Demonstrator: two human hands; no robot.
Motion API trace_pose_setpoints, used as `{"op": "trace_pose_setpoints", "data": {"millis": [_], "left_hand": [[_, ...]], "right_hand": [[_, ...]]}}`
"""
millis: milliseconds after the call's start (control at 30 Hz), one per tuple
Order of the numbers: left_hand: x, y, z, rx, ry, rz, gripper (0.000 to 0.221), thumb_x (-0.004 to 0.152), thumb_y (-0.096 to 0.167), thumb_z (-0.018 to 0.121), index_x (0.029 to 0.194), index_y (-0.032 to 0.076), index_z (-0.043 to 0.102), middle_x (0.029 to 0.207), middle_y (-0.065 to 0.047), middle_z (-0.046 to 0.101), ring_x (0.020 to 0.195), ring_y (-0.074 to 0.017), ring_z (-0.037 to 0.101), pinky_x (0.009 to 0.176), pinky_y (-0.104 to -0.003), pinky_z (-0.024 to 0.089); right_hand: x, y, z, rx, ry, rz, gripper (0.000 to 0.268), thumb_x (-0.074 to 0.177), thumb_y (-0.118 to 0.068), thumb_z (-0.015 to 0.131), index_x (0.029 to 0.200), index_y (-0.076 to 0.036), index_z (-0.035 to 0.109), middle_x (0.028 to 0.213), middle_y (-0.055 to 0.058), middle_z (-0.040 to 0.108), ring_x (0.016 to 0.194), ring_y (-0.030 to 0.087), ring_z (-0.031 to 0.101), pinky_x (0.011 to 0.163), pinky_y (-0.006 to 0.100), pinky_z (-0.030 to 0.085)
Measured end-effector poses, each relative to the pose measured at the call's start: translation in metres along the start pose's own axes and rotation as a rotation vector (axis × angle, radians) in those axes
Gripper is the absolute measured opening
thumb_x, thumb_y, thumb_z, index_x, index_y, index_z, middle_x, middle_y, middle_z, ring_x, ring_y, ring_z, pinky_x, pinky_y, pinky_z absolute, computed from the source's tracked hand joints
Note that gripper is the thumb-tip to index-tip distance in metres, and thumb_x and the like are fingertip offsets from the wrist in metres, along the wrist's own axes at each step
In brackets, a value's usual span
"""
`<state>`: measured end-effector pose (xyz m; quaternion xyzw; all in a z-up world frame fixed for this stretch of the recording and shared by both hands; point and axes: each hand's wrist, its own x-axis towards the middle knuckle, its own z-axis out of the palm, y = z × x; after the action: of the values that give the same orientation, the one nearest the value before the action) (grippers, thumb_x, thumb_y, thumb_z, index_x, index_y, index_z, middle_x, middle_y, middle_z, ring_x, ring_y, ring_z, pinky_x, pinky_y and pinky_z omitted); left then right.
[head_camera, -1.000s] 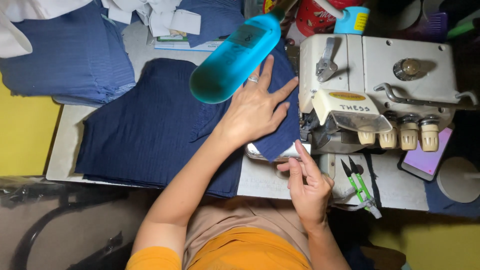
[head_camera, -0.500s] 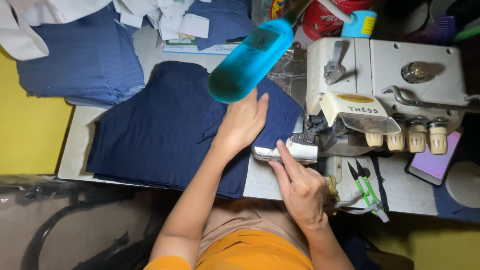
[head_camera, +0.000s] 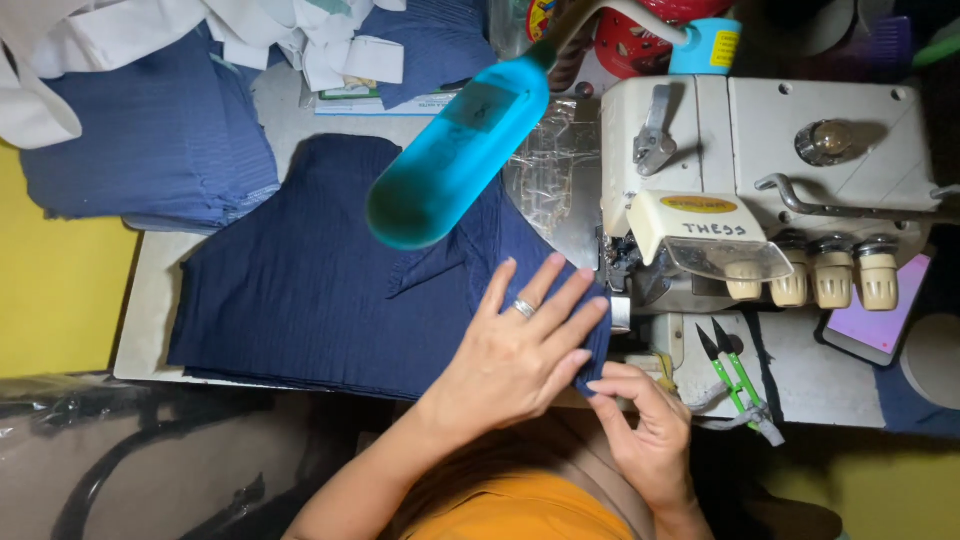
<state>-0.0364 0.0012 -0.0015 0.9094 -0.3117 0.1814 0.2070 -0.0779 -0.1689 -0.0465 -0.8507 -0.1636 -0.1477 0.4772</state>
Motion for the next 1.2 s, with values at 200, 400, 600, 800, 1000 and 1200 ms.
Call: {"op": "trace_pose_setpoints", "data": {"millis": [200, 400, 600, 800, 1000, 1200], "left_hand": [[0.010, 0.005, 0.010, 0.019, 0.044, 0.034, 0.036, 0.084, 0.029, 0.045, 0.115, 0.010, 0.049, 0.126, -0.016, 0.041, 0.118, -0.0347, 0.038, 0.093, -0.052, 0.031], [0.022, -0.011, -0.007, -0.162, 0.092, 0.042, 0.025, 0.082, 0.024, 0.048, 0.100, 0.011, 0.059, 0.120, -0.019, 0.045, 0.109, -0.0352, 0.047, 0.091, -0.055, 0.027], [0.053, -0.056, -0.003, 0.065, 0.073, 0.030, 0.034, 0.074, 0.039, 0.061, 0.085, 0.008, 0.053, 0.092, -0.008, 0.049, 0.087, -0.0259, 0.048, 0.082, -0.040, 0.031], [0.068, -0.072, -0.008, -0.080, -0.050, 0.293, 0.025, 0.081, 0.030, 0.057, 0.070, 0.012, 0.044, 0.063, -0.002, 0.053, 0.060, -0.0244, 0.050, 0.062, -0.034, 0.032], [0.054, -0.171, -0.093, -0.063, -0.395, -0.461, 0.028, 0.042, 0.028, 0.081, 0.057, 0.012, 0.064, 0.108, -0.018, 0.045, 0.111, -0.0282, 0.039, 0.089, -0.032, 0.035], [-0.022, -0.262, -0.146, 1.277, -0.755, -0.309, 0.028, 0.081, 0.066, 0.030, 0.082, 0.054, 0.055, 0.073, 0.024, 0.063, 0.085, -0.0057, 0.061, 0.092, -0.031, 0.023]], "right_hand": [[-0.014, 0.037, 0.006, 0.531, 0.041, 0.454, 0.024, 0.074, -0.009, 0.059, 0.095, 0.000, 0.053, 0.082, 0.007, 0.059, 0.070, 0.009, 0.055, 0.055, 0.018, 0.048], [-0.001, 0.036, 0.018, 0.929, 0.007, 0.496, 0.021, 0.080, -0.013, 0.053, 0.095, 0.002, 0.050, 0.094, 0.014, 0.059, 0.087, 0.017, 0.054, 0.082, 0.026, 0.039], [0.008, 0.031, 0.025, 0.746, 0.051, 0.472, 0.018, 0.078, -0.013, 0.057, 0.081, 0.004, 0.062, 0.079, 0.004, 0.061, 0.072, 0.010, 0.053, 0.070, 0.024, 0.047], [0.006, 0.028, 0.028, 0.666, 0.156, 0.546, 0.011, 0.076, -0.005, 0.058, 0.082, 0.003, 0.064, 0.083, 0.004, 0.062, 0.074, 0.007, 0.053, 0.073, 0.023, 0.046], [0.006, 0.019, 0.024, 0.660, 0.104, 0.511, 0.009, 0.076, -0.006, 0.059, 0.078, 0.002, 0.063, 0.078, 0.001, 0.062, 0.071, 0.006, 0.052, 0.070, 0.021, 0.046], [0.003, 0.023, 0.026, 0.645, 0.110, 0.520, 0.029, 0.076, -0.006, 0.061, 0.054, -0.011, 0.043, 0.059, -0.009, 0.045, 0.060, 0.001, 0.038, 0.057, 0.016, 0.039]]}}
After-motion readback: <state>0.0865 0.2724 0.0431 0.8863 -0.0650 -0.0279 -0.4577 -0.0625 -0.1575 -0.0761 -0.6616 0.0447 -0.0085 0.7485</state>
